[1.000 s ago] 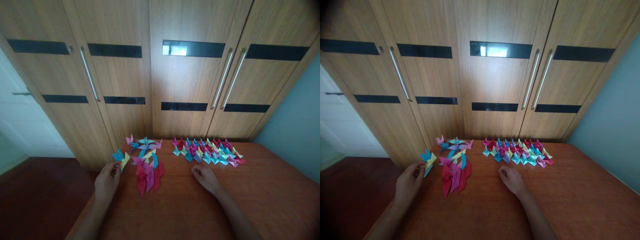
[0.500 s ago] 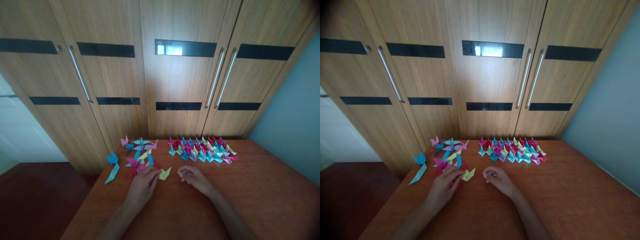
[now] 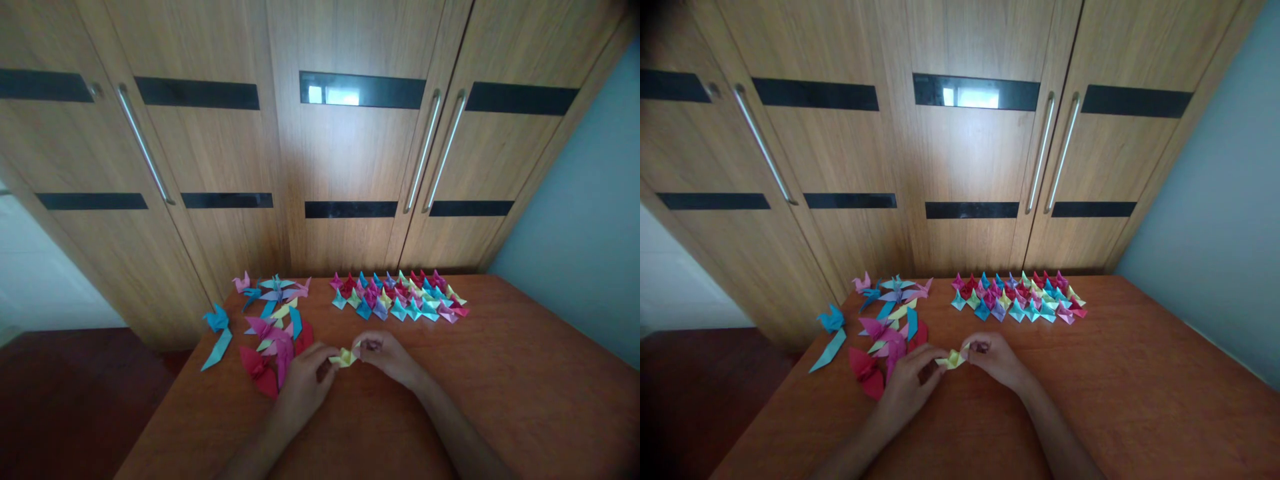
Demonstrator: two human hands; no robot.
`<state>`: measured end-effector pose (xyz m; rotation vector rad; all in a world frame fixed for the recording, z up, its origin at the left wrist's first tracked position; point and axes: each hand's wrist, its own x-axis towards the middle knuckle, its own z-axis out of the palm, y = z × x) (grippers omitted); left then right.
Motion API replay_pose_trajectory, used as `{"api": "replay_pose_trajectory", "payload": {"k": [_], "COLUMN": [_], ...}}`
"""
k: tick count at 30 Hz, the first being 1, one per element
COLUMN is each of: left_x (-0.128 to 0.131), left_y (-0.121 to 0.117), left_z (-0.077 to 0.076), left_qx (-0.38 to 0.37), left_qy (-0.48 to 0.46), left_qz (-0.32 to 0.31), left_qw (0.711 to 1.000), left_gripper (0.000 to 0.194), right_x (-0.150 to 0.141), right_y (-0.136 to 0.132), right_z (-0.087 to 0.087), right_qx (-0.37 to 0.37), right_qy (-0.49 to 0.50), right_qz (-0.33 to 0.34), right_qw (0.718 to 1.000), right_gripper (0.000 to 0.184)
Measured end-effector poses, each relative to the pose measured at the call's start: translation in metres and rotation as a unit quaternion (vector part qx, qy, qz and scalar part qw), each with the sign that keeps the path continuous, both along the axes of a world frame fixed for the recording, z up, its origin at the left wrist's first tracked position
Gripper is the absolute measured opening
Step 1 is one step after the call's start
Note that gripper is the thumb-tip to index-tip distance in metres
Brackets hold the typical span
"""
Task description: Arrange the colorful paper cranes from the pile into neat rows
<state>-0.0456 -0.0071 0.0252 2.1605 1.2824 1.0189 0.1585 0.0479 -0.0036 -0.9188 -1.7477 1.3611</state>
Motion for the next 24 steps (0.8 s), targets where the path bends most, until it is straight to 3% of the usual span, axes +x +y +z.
{"api": "replay_pose_trajectory", "payload": {"k": [8, 16, 24], "left_x": [-0.004, -0.001, 0.002], "left_y": [-0.002, -0.006, -0.002], "left_z": [-0.007, -0.007, -0.013], "left_qx": [-0.035, -0.058, -0.044], "left_qy": [-0.042, -0.035, 0.017], "left_qz": [0.031, -0.038, -0.023], "left_qw": [0.998, 0.997, 0.999], "left_gripper": [0.019, 0.018, 0.017], "right_x": [0.002, 0.002, 0.014], "right_y": [-0.001, 0.002, 0.016], "right_z": [0.005, 0.001, -0.014], "right_qx": [0.004, -0.01, 0.079], "right_qy": [-0.016, -0.008, -0.122], "right_qz": [-0.001, 0.006, -0.143], "right_qw": [1.0, 1.0, 0.979], "right_gripper": [0.026, 0.023, 0.024]}}
